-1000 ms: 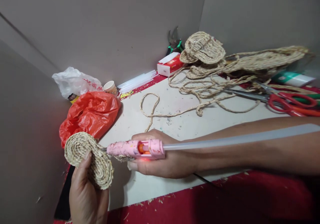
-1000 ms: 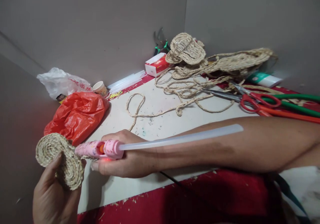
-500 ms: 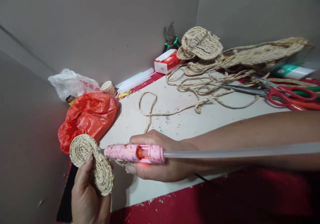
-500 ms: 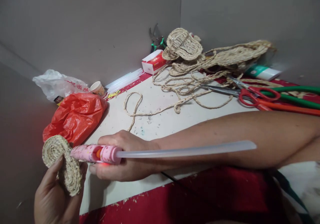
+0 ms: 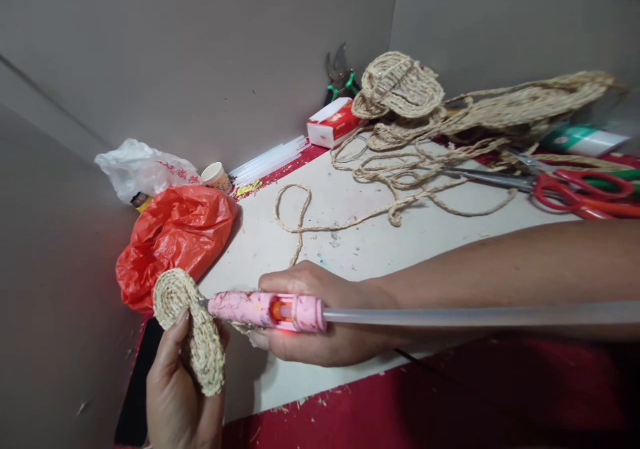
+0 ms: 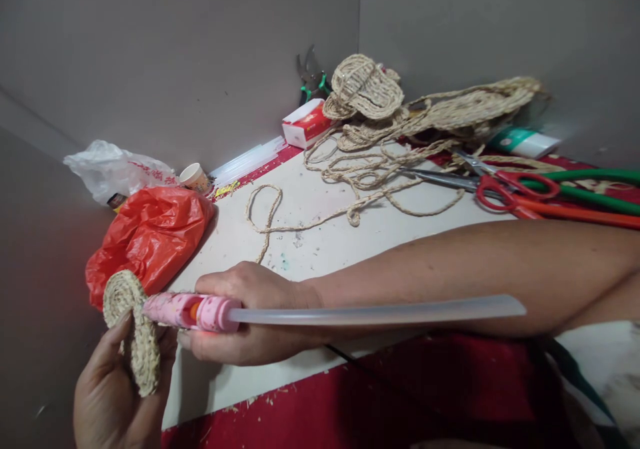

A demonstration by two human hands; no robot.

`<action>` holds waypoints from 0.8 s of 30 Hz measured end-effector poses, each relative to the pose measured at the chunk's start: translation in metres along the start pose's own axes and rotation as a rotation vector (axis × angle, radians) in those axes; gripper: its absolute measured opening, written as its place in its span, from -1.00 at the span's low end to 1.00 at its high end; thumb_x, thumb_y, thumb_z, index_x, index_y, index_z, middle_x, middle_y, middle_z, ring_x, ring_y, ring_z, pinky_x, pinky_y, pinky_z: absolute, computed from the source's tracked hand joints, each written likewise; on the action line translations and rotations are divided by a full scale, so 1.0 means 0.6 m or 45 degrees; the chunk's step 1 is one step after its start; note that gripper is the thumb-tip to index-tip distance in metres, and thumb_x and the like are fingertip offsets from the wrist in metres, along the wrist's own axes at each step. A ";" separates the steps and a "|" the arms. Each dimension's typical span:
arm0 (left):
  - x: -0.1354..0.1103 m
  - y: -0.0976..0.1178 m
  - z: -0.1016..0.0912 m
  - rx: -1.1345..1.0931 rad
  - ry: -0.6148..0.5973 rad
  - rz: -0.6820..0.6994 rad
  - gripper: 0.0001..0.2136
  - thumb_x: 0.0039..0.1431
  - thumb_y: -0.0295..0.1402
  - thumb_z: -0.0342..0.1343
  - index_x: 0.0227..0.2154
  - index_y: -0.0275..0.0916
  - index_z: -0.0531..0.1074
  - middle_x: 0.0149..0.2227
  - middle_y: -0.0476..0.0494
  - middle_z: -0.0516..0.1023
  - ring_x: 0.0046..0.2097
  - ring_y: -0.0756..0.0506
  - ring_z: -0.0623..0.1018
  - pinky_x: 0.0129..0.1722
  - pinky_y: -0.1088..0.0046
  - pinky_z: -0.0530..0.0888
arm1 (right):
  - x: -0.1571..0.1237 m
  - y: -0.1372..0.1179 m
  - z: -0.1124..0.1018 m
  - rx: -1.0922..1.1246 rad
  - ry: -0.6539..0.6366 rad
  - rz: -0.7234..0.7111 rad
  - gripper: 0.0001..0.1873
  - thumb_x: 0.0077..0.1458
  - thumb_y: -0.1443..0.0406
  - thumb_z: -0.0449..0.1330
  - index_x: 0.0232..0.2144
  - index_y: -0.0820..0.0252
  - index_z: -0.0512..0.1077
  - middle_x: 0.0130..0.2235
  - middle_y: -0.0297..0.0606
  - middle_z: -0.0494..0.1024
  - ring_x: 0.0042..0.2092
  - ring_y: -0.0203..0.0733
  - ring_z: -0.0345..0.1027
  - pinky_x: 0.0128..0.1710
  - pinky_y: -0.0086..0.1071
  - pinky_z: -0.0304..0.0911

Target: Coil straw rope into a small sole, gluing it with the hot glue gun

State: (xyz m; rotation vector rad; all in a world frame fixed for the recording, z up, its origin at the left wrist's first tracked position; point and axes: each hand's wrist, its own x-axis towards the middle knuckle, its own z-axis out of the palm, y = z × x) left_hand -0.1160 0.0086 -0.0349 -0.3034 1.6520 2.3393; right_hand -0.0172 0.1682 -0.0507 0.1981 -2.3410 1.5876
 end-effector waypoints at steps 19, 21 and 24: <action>0.001 0.001 0.003 0.013 0.005 0.002 -0.82 0.03 -0.51 0.10 -0.28 -0.28 0.52 -0.38 -0.12 0.58 -0.43 -0.03 0.56 -0.40 0.44 0.55 | -0.003 -0.002 0.001 0.014 -0.005 0.033 -0.72 -0.04 0.19 0.15 -0.56 0.23 0.17 -0.61 -0.44 0.22 -0.60 -0.48 0.00 -0.60 -0.53 -0.01; 0.000 0.001 0.002 0.007 0.008 0.014 -0.82 0.03 -0.50 0.11 -0.28 -0.28 0.52 -0.39 -0.11 0.58 -0.43 -0.03 0.55 -0.41 0.45 0.54 | -0.004 -0.003 0.002 0.006 -0.009 0.054 -0.73 -0.05 0.19 0.16 -0.56 0.23 0.17 -0.61 -0.44 0.22 -0.60 -0.48 -0.01 -0.60 -0.53 -0.02; 0.001 0.001 0.003 -0.002 0.020 0.019 -0.82 0.02 -0.50 0.11 -0.28 -0.29 0.52 -0.39 -0.11 0.58 -0.42 -0.03 0.55 -0.40 0.44 0.55 | -0.004 -0.005 0.002 0.003 -0.011 0.069 -0.74 -0.05 0.19 0.15 -0.56 0.24 0.19 -0.61 -0.44 0.22 -0.59 -0.48 -0.01 -0.59 -0.53 -0.01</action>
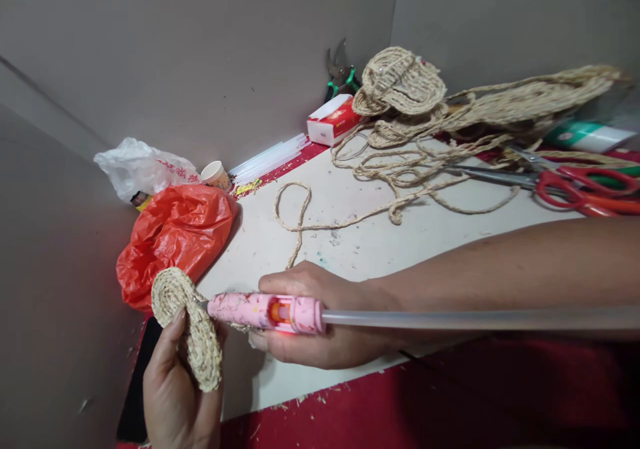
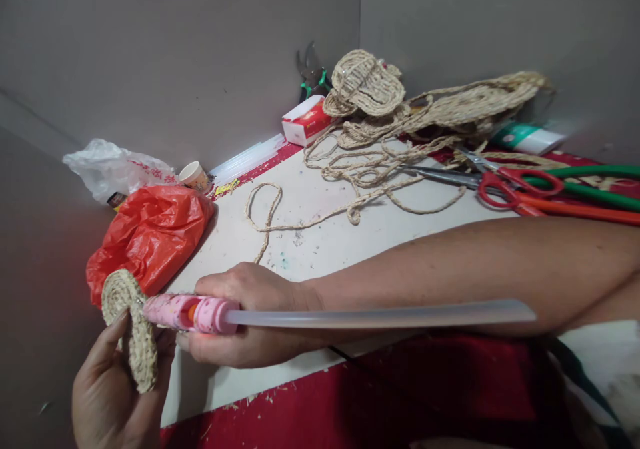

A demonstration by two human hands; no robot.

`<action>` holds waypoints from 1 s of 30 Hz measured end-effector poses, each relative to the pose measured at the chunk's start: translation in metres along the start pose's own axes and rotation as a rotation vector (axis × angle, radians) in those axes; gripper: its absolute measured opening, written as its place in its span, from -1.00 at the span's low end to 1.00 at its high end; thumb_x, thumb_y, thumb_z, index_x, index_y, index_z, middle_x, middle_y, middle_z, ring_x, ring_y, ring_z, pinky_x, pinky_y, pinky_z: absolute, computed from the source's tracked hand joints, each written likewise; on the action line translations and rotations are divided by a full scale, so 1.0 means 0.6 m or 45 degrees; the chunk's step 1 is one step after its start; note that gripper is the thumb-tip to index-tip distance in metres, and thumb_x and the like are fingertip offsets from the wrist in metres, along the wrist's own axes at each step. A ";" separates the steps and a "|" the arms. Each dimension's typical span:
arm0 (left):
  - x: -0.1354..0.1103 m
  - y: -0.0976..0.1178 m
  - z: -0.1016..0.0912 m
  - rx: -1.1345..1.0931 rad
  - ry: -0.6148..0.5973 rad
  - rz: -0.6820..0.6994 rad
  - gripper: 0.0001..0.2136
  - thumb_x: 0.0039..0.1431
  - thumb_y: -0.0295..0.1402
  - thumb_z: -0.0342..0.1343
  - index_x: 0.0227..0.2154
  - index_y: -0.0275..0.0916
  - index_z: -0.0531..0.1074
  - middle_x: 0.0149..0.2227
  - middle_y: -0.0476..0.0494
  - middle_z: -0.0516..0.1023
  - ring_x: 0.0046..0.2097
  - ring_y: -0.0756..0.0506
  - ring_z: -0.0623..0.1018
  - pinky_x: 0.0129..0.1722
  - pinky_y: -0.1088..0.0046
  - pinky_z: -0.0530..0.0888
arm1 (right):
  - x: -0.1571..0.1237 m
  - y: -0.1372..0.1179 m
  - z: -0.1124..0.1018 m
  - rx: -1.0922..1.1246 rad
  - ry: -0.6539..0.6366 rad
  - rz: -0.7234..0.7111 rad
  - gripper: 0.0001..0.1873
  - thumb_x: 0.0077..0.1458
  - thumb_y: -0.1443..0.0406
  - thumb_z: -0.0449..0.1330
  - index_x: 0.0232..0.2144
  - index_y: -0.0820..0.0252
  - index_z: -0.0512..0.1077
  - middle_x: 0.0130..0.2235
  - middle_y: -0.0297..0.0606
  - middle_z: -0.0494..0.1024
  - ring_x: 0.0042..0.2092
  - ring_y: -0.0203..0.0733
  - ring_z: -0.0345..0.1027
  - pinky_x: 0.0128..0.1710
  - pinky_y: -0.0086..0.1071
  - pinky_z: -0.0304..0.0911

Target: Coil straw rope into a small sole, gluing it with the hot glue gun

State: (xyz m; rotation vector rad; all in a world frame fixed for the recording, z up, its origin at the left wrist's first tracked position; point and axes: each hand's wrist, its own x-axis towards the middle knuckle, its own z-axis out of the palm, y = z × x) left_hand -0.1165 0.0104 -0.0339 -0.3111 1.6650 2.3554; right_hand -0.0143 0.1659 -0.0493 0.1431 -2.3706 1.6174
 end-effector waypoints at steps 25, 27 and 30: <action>0.014 0.008 0.005 -0.058 0.033 0.080 -0.79 -0.04 -0.47 0.11 -0.30 -0.27 0.53 -0.36 -0.08 0.59 -0.37 -0.07 0.55 -0.38 0.38 0.55 | -0.006 -0.004 0.002 0.023 -0.035 -0.032 -0.73 -0.05 0.22 0.16 -0.58 0.22 0.15 -0.61 -0.45 0.20 -0.59 -0.46 -0.01 -0.57 -0.51 0.01; 0.014 0.008 0.006 -0.057 0.024 0.084 -0.79 -0.05 -0.47 0.11 -0.30 -0.27 0.53 -0.35 -0.07 0.59 -0.36 -0.06 0.55 -0.37 0.39 0.54 | -0.006 -0.003 0.002 0.025 -0.044 -0.027 -0.73 -0.05 0.21 0.16 -0.58 0.22 0.16 -0.61 -0.45 0.21 -0.59 -0.46 0.01 -0.57 -0.51 0.02; 0.014 0.007 0.008 -0.060 0.024 0.086 -0.79 -0.04 -0.47 0.11 -0.30 -0.27 0.53 -0.35 -0.07 0.58 -0.35 -0.05 0.55 -0.36 0.43 0.54 | -0.005 -0.001 0.002 0.034 -0.043 -0.026 -0.73 -0.05 0.20 0.17 -0.57 0.21 0.16 -0.61 -0.44 0.23 -0.59 -0.45 0.03 -0.57 -0.51 0.03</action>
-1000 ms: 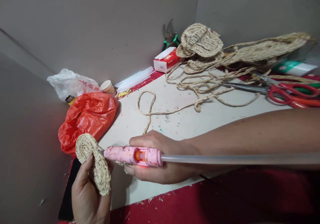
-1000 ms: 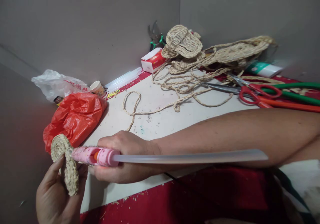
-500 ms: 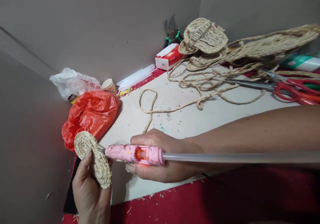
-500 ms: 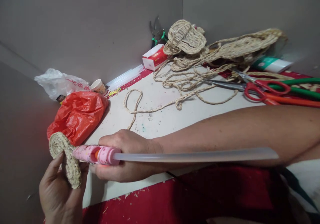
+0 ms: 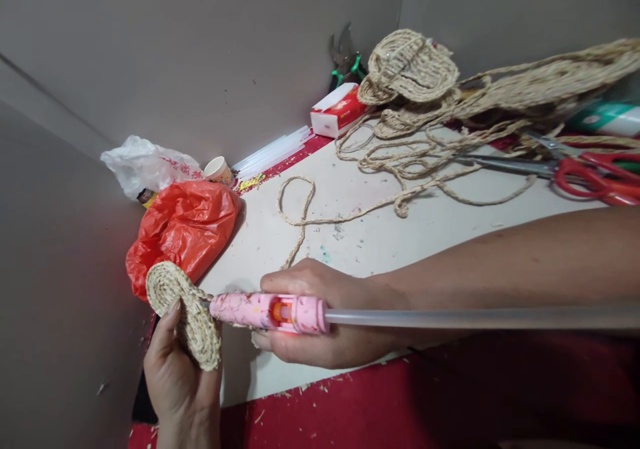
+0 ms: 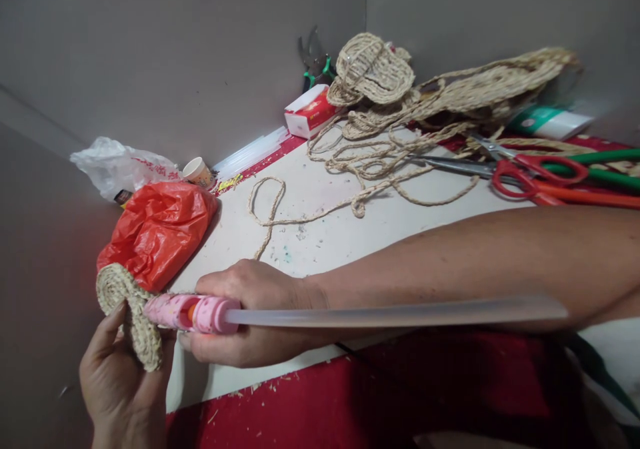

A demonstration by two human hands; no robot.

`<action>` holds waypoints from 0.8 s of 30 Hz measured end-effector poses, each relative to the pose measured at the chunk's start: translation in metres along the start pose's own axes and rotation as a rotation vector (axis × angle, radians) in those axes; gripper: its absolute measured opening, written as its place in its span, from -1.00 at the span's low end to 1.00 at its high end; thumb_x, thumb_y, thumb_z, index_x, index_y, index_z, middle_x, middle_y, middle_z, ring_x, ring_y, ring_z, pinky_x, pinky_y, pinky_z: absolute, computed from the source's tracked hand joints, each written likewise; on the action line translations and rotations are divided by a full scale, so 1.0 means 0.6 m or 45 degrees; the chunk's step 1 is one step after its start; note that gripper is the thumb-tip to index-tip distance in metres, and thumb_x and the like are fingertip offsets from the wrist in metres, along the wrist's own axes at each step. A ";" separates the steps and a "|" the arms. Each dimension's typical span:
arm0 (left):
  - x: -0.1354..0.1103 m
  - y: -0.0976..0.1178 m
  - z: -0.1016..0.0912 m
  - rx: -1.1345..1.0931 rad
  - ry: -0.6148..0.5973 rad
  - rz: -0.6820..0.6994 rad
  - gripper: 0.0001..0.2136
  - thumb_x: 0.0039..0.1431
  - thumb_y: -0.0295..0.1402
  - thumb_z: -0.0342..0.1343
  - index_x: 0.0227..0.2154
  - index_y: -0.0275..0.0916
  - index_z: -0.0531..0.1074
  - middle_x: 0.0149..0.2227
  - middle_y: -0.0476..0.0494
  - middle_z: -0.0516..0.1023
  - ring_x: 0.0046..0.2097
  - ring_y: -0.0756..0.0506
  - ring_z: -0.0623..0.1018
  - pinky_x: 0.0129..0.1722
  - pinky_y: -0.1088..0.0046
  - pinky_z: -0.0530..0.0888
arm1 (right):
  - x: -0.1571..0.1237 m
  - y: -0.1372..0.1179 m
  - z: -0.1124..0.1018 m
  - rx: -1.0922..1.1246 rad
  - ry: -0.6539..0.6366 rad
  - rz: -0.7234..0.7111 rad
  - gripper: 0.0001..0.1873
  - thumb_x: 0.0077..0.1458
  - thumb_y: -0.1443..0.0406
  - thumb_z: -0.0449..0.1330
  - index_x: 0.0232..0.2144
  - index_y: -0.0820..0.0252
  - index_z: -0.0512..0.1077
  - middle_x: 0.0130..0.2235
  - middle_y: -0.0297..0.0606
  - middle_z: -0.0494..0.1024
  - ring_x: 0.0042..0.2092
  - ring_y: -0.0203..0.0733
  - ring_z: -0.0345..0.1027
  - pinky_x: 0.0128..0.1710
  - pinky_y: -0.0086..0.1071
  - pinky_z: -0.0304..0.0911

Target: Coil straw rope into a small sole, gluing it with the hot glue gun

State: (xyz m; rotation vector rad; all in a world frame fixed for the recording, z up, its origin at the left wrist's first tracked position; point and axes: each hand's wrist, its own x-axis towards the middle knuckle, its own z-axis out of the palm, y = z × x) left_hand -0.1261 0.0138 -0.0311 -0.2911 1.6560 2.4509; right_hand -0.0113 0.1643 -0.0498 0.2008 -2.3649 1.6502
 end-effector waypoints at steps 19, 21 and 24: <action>0.006 0.001 -0.004 0.028 -0.060 0.032 -0.85 -0.07 -0.42 0.15 -0.37 -0.27 0.51 -0.36 -0.07 0.56 -0.33 -0.04 0.53 -0.21 0.37 0.51 | 0.002 -0.002 0.000 0.014 -0.003 -0.004 -0.72 -0.09 0.20 0.18 -0.59 0.20 0.15 -0.63 -0.46 0.21 -0.62 -0.46 0.00 -0.60 -0.52 0.00; 0.006 0.001 -0.004 0.031 -0.055 0.025 -0.85 -0.06 -0.42 0.14 -0.37 -0.27 0.51 -0.37 -0.07 0.56 -0.32 -0.04 0.52 -0.21 0.36 0.51 | 0.001 -0.002 0.000 0.016 -0.006 -0.002 -0.72 -0.09 0.21 0.18 -0.59 0.20 0.16 -0.63 -0.46 0.21 -0.62 -0.46 -0.01 -0.60 -0.52 0.00; 0.007 0.000 -0.004 0.042 -0.073 0.028 -0.86 -0.05 -0.40 0.14 -0.38 -0.26 0.50 -0.40 -0.06 0.54 -0.33 -0.04 0.52 -0.22 0.37 0.51 | -0.001 -0.004 0.000 0.020 -0.002 -0.007 -0.73 -0.10 0.22 0.18 -0.59 0.20 0.15 -0.64 -0.46 0.20 -0.63 -0.46 -0.01 -0.61 -0.53 0.00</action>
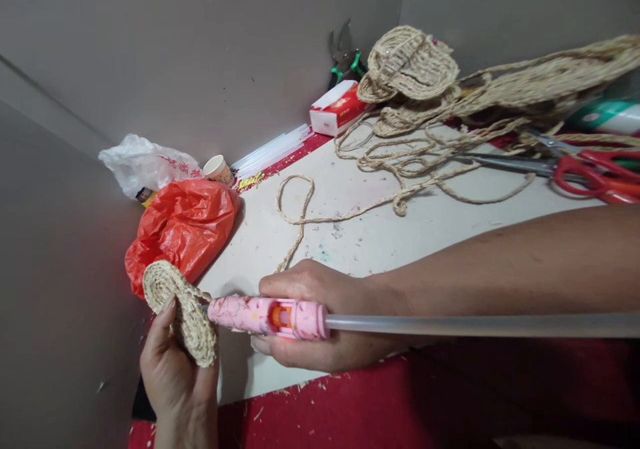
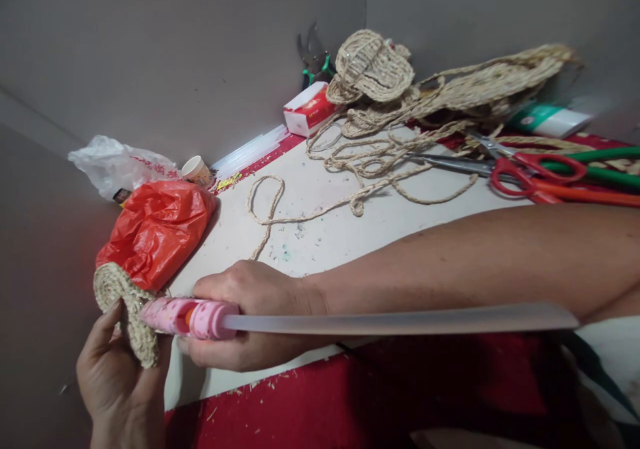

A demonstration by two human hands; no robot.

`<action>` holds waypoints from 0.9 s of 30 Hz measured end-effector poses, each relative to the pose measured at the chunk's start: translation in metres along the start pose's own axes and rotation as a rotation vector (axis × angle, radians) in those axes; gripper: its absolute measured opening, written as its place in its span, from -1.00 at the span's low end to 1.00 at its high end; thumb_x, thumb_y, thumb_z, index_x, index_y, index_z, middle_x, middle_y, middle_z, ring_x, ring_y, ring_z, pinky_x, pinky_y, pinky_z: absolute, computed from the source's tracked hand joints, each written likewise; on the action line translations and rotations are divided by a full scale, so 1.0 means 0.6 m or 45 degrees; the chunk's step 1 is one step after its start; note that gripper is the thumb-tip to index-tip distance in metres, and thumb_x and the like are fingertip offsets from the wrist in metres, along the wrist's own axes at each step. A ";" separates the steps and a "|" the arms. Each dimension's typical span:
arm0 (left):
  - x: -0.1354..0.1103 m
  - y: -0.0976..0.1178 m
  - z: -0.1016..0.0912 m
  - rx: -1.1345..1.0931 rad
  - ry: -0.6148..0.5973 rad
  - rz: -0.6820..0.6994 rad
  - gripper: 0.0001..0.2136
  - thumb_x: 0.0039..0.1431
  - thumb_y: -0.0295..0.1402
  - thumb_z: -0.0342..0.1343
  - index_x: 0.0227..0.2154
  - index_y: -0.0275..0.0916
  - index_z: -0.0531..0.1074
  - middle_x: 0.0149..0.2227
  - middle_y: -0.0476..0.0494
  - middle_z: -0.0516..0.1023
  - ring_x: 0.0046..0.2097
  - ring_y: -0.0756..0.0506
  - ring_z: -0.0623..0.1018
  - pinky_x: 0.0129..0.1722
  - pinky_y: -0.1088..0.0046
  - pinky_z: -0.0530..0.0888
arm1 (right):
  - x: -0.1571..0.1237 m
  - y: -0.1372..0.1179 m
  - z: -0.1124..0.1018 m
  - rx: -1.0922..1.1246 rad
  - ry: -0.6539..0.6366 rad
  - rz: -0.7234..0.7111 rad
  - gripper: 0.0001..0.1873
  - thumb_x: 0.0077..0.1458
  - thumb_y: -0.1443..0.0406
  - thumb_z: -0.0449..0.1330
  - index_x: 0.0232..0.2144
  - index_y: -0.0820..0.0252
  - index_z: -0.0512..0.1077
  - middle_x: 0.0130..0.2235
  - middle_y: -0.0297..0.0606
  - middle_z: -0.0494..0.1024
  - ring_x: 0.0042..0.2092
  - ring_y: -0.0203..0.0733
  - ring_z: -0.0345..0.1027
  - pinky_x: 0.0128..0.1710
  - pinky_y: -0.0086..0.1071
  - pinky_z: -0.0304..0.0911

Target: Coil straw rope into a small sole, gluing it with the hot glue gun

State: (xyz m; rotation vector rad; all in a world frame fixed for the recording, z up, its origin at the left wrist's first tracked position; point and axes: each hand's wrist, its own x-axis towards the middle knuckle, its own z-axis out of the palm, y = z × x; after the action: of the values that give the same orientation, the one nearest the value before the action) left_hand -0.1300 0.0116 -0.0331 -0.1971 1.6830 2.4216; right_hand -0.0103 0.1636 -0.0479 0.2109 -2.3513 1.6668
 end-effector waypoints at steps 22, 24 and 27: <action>0.017 0.015 -0.018 -0.052 -0.048 0.041 -0.88 -0.10 -0.40 0.16 -0.43 -0.28 0.43 -0.50 -0.03 0.49 -0.49 -0.02 0.47 -0.46 0.43 0.47 | 0.011 0.013 0.000 -0.630 -0.408 -0.248 -0.80 -0.02 0.20 0.12 -0.46 0.24 0.28 -0.48 -0.30 0.39 -0.57 -0.36 0.06 -0.60 -0.44 -0.15; 0.018 0.019 -0.024 -0.102 -0.111 0.081 -0.89 -0.12 -0.43 0.17 -0.45 -0.27 0.41 -0.53 0.01 0.45 -0.50 0.01 0.46 -0.46 0.46 0.46 | 0.013 0.019 0.001 -0.752 -0.560 -0.268 -0.82 -0.05 0.23 0.12 -0.40 0.24 0.34 -0.45 -0.27 0.43 -0.56 -0.31 0.11 -0.61 -0.40 -0.20; 0.013 0.022 -0.026 -0.122 -0.122 0.136 -0.90 -0.13 -0.45 0.18 -0.49 -0.27 0.38 -0.55 0.03 0.43 -0.51 0.04 0.44 -0.46 0.50 0.46 | 0.012 0.033 0.006 -0.846 -0.592 -0.269 -0.79 -0.07 0.23 0.12 -0.37 0.24 0.39 -0.44 -0.22 0.46 -0.54 -0.26 0.18 -0.58 -0.35 -0.20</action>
State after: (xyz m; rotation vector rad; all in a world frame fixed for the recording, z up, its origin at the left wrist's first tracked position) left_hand -0.1406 -0.0067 -0.0281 -0.0039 1.5771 2.5466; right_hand -0.0228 0.1668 -0.0650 0.7397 -2.9353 0.7255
